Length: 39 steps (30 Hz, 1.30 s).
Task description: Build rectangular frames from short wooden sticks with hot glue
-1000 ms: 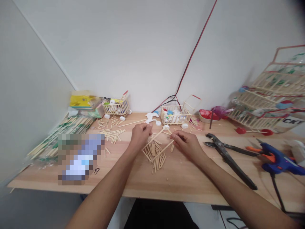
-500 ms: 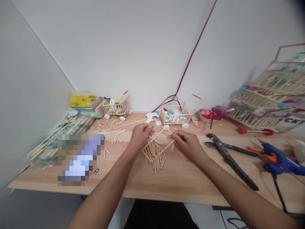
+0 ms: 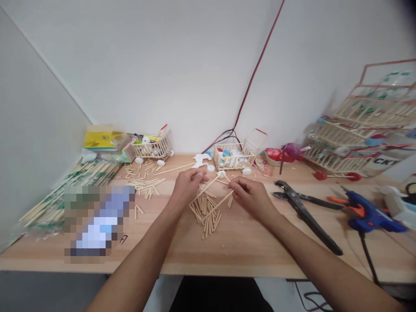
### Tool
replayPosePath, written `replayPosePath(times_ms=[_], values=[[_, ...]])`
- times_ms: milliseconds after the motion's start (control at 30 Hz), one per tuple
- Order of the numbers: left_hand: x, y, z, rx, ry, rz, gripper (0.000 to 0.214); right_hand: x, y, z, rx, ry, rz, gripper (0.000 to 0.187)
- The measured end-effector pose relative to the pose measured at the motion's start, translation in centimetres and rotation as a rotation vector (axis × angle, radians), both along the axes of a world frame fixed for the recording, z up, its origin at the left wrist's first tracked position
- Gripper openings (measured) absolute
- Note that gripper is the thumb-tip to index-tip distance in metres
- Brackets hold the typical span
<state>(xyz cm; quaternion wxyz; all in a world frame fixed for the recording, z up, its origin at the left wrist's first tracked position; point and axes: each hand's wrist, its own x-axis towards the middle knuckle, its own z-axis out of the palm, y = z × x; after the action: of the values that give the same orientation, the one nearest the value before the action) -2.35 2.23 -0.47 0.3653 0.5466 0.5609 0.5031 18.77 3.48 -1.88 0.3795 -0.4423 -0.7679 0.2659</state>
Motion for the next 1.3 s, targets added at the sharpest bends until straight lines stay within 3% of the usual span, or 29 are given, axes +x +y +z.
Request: replayPosePath(times_ms=[333, 933, 1300], values=[[-0.1, -0.1, -0.2, 0.039, 0.132, -0.004, 0.028, -0.2, -0.2, 0.1, -0.038, -0.009, 0.009, 0.023], [0.2, -0.2, 0.1, 0.034, 0.159, -0.073, 0.032, -0.3, 0.0, -0.2, -0.005, -0.046, 0.021, 0.022], [1.2, -1.0, 1.3, 0.023, 0.215, -0.050, 0.023, -0.7, -0.2, -0.5, 0.018, -0.062, 0.063, 0.020]])
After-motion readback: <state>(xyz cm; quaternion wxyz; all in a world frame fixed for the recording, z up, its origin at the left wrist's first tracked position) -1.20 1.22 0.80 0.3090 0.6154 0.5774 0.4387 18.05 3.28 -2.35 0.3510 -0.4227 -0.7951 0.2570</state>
